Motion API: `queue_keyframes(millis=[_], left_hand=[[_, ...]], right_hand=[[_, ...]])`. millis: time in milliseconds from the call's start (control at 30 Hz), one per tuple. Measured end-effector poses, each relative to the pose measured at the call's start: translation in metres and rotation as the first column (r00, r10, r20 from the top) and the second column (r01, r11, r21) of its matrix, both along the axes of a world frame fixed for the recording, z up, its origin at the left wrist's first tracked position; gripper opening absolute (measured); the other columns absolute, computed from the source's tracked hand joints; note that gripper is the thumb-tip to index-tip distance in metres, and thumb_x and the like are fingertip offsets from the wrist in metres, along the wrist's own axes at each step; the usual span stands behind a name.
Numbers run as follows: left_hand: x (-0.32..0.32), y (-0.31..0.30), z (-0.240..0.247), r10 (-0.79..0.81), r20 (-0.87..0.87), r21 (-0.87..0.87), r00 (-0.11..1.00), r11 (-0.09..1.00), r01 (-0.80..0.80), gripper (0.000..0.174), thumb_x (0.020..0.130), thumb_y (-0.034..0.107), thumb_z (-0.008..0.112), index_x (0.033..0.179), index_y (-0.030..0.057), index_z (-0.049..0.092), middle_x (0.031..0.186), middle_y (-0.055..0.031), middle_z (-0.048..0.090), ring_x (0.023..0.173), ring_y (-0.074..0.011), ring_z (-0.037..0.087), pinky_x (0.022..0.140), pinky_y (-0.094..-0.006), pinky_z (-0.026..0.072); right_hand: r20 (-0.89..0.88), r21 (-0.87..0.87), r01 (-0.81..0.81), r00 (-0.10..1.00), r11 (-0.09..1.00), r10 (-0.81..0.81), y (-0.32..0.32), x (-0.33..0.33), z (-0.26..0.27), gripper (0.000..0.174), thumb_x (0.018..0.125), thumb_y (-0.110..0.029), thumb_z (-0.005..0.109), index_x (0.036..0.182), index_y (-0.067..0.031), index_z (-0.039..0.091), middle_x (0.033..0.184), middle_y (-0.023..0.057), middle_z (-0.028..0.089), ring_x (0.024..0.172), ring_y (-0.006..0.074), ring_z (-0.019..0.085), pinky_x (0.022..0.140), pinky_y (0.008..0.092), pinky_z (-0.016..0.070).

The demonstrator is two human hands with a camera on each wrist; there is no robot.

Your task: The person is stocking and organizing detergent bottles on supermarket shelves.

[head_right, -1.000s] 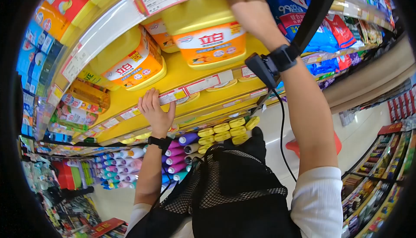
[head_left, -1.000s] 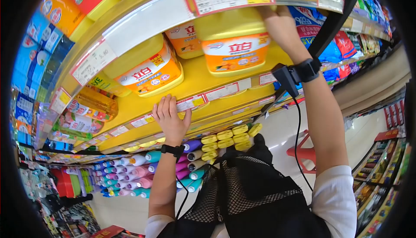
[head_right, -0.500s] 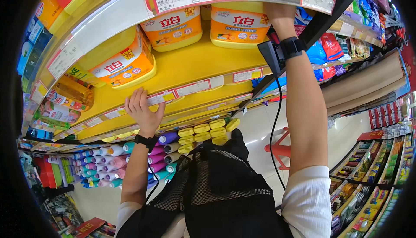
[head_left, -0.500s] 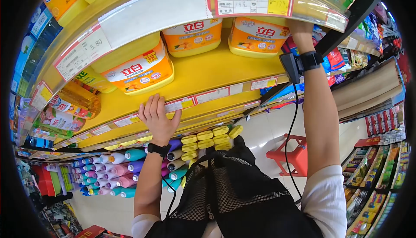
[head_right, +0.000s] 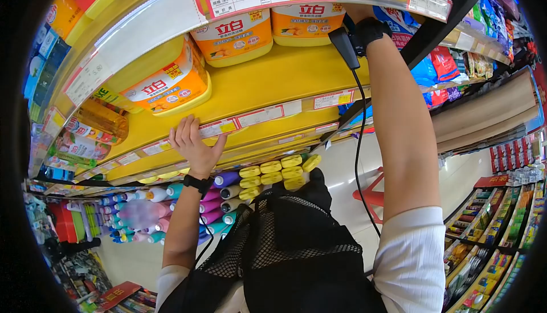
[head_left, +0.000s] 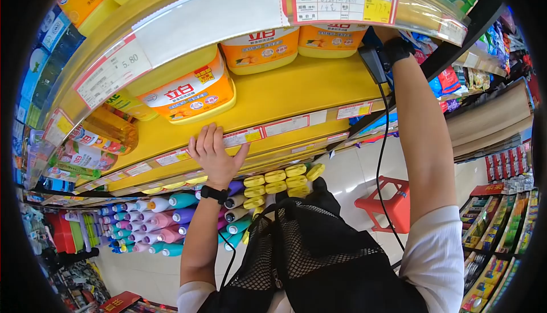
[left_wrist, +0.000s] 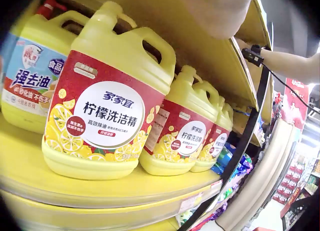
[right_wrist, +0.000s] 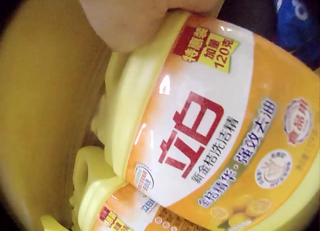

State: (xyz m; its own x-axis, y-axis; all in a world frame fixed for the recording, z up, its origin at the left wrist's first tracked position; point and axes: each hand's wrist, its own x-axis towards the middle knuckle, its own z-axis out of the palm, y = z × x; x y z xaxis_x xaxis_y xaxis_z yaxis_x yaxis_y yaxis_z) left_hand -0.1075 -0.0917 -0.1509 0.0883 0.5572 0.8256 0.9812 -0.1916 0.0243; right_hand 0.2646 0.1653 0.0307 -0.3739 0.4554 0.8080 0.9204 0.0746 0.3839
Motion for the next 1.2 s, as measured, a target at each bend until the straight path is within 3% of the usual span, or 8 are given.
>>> queue_keyframes(millis=[133, 300, 433, 533, 633, 767, 900, 1200], left_hand=[[0.004, -0.007, 0.012, -0.029, 0.021, -0.061, 0.999, 0.998, 0.030, 0.074, 0.072, 0.046, 0.079, 0.126, 0.0055, 0.048, 0.127, -0.0117, 0.050, 0.124, -0.0289, 0.045, 0.109, -0.0506, 0.0249], [-0.001, -0.022, 0.034, -0.111, 0.043, -0.204, 0.993, 0.972, 0.117, 0.075, 0.074, 0.042, 0.079, 0.129, 0.0029, 0.047, 0.130, -0.0145, 0.049, 0.126, -0.0311, 0.044, 0.110, -0.0522, 0.0258], [-0.006, -0.028, 0.037, -0.154, 0.101, -0.219, 0.983, 0.960, 0.173, 0.075, 0.074, 0.032, 0.081, 0.132, 0.0003, 0.045, 0.132, -0.0180, 0.047, 0.126, -0.0349, 0.043, 0.110, -0.0523, 0.0278], [-0.008, -0.029, 0.042, -0.144, 0.233, -0.163, 0.962, 0.969, 0.185, 0.075, 0.077, 0.023, 0.081, 0.135, -0.0017, 0.041, 0.135, -0.0205, 0.044, 0.126, -0.0362, 0.042, 0.109, -0.0493, 0.0303], [-0.018, -0.019, 0.056, -0.098, 0.459, -0.077, 0.883, 0.986, 0.149, 0.074, 0.082, 0.020, 0.078, 0.138, -0.0032, 0.035, 0.138, -0.0213, 0.040, 0.127, -0.0336, 0.042, 0.109, -0.0458, 0.0329], [-0.044, 0.007, 0.082, -0.086, 0.635, 0.028, 0.768, 0.996, 0.088, 0.072, 0.088, 0.017, 0.073, 0.141, -0.0044, 0.030, 0.139, -0.0190, 0.040, 0.126, -0.0269, 0.043, 0.106, -0.0413, 0.0372], [-0.066, 0.025, 0.102, -0.260, 0.841, 0.019, 0.474, 0.890, 0.455, 0.067, 0.087, 0.012, 0.073, 0.139, -0.0040, 0.034, 0.137, -0.0173, 0.045, 0.126, -0.0229, 0.046, 0.106, -0.0375, 0.0359], [-0.078, 0.028, 0.135, -0.106, 0.943, -0.123, 0.317, 0.772, 0.623, 0.041, 0.087, 0.007, 0.072, 0.122, -0.0018, 0.054, 0.118, -0.0078, 0.064, 0.106, -0.0139, 0.059, 0.096, -0.0295, 0.0433]], right_hand=[[-0.359, -0.075, -0.276, 0.904, 0.958, 0.233, 0.008, -0.007, -0.021, 0.037, 0.094, -0.031, 0.059, 0.111, 0.0015, 0.059, 0.104, 0.0244, 0.064, 0.096, 0.0401, 0.061, 0.085, 0.0455, 0.0478], [-0.912, 0.056, -0.664, 0.269, 0.745, 0.309, -0.062, -0.035, -0.050, 0.044, 0.097, -0.034, 0.056, 0.119, 0.0048, 0.054, 0.107, 0.0284, 0.062, 0.097, 0.0406, 0.061, 0.085, 0.0443, 0.0474], [-0.912, -0.100, -0.549, 0.383, 0.830, 0.144, -0.116, -0.046, -0.113, 0.040, 0.097, -0.025, 0.057, 0.121, 0.0064, 0.050, 0.118, 0.0287, 0.056, 0.096, 0.0392, 0.061, 0.085, 0.0425, 0.0474], [-0.871, -0.107, -0.624, 0.435, 0.774, 0.230, -0.154, -0.060, -0.110, 0.029, 0.094, -0.018, 0.059, 0.113, 0.0043, 0.056, 0.112, 0.0232, 0.061, 0.094, 0.0363, 0.061, 0.085, 0.0426, 0.0469], [-0.653, -0.198, -0.532, 0.698, 0.823, 0.294, -0.164, -0.061, -0.119, 0.019, 0.091, -0.013, 0.059, 0.102, 0.0019, 0.062, 0.104, 0.0170, 0.065, 0.094, 0.0331, 0.062, 0.085, 0.0415, 0.0464], [-0.549, -0.048, -0.482, 0.744, 0.875, 0.380, -0.173, -0.067, -0.130, 0.011, 0.087, -0.008, 0.060, 0.093, 0.0001, 0.064, 0.102, 0.0123, 0.068, 0.099, 0.0287, 0.064, 0.090, 0.0400, 0.0444], [-0.579, -0.074, -0.459, 0.743, 0.885, 0.336, -0.174, -0.072, -0.134, 0.013, 0.087, -0.008, 0.059, 0.095, 0.0003, 0.065, 0.107, 0.0136, 0.068, 0.102, 0.0289, 0.064, 0.091, 0.0400, 0.0441], [-0.784, -0.328, -0.864, 0.475, 0.383, 0.400, -0.184, -0.174, -0.041, 0.063, 0.084, -0.021, 0.068, 0.135, 0.0046, 0.041, 0.131, 0.0271, 0.053, 0.119, 0.0399, 0.053, 0.102, 0.0429, 0.0428]])
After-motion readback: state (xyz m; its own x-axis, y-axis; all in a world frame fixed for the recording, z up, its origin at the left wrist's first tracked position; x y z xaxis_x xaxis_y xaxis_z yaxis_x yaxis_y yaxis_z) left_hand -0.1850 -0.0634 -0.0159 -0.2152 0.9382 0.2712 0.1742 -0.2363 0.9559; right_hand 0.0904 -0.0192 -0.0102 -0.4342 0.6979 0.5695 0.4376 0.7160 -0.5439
